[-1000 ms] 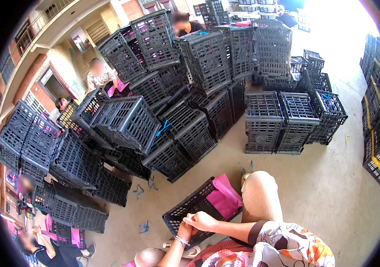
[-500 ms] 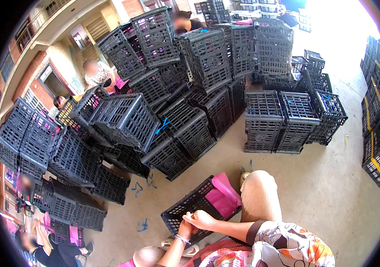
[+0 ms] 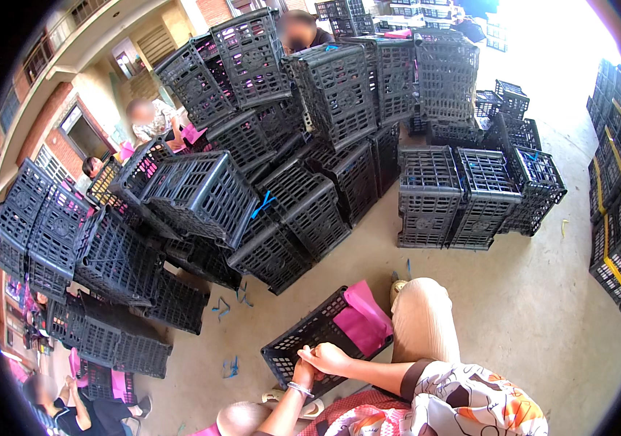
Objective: The person assembles pink fabric bags by lining black plastic crates with pink fabric sheets, folding and tucking the fabric into the crate edges. They handle multiple crates and fabric pieces, stacking completed units and moving materials within a warehouse workspace.
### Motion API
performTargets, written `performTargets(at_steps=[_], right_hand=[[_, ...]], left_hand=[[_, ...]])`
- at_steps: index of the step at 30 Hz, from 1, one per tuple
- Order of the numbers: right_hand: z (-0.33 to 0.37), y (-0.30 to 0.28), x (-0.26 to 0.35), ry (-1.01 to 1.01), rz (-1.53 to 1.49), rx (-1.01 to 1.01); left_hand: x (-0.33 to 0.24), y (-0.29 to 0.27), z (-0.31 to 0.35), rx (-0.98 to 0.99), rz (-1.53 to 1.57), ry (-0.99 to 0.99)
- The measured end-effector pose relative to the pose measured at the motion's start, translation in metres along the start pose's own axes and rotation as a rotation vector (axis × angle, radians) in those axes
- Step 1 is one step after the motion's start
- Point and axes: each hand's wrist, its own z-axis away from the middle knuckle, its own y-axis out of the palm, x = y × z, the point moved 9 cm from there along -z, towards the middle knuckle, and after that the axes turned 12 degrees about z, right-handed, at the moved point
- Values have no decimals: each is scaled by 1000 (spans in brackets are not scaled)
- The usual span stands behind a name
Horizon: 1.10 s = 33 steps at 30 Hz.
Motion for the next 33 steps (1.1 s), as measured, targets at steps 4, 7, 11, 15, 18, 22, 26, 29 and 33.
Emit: performTargets(at_steps=[4,7,11,15,18,22,26,29,33], right_hand=[[0,3,0,26,-33,14],[-1,-3,-6,-12,-22,-84],[-1,-1,-2,-13,-64,-67],[0,-2,-1,-8,-86,-61],[-2,0,-8,6,-94,-56],[2,-2,-3,-11,-109,-69],[-5,3,-7,-14,-1,-29],[-6,-1,-10,-28,-12,-119],[-2,-1,-4,-26,-30,-90]], left_hand=[[3,-5,-4,6,-31,8],[1,0,-3,-3,-49,-20],[8,-9,-7,-30,-97,-20],[6,-9,-8,-31,-109,0],[-4,-1,-3,-22,-155,1],[-8,-2,2,-45,-236,4],[1,-10,-5,-77,-226,-6],[-12,-1,-2,-60,-263,62],[-7,-7,-4,-67,-287,53]])
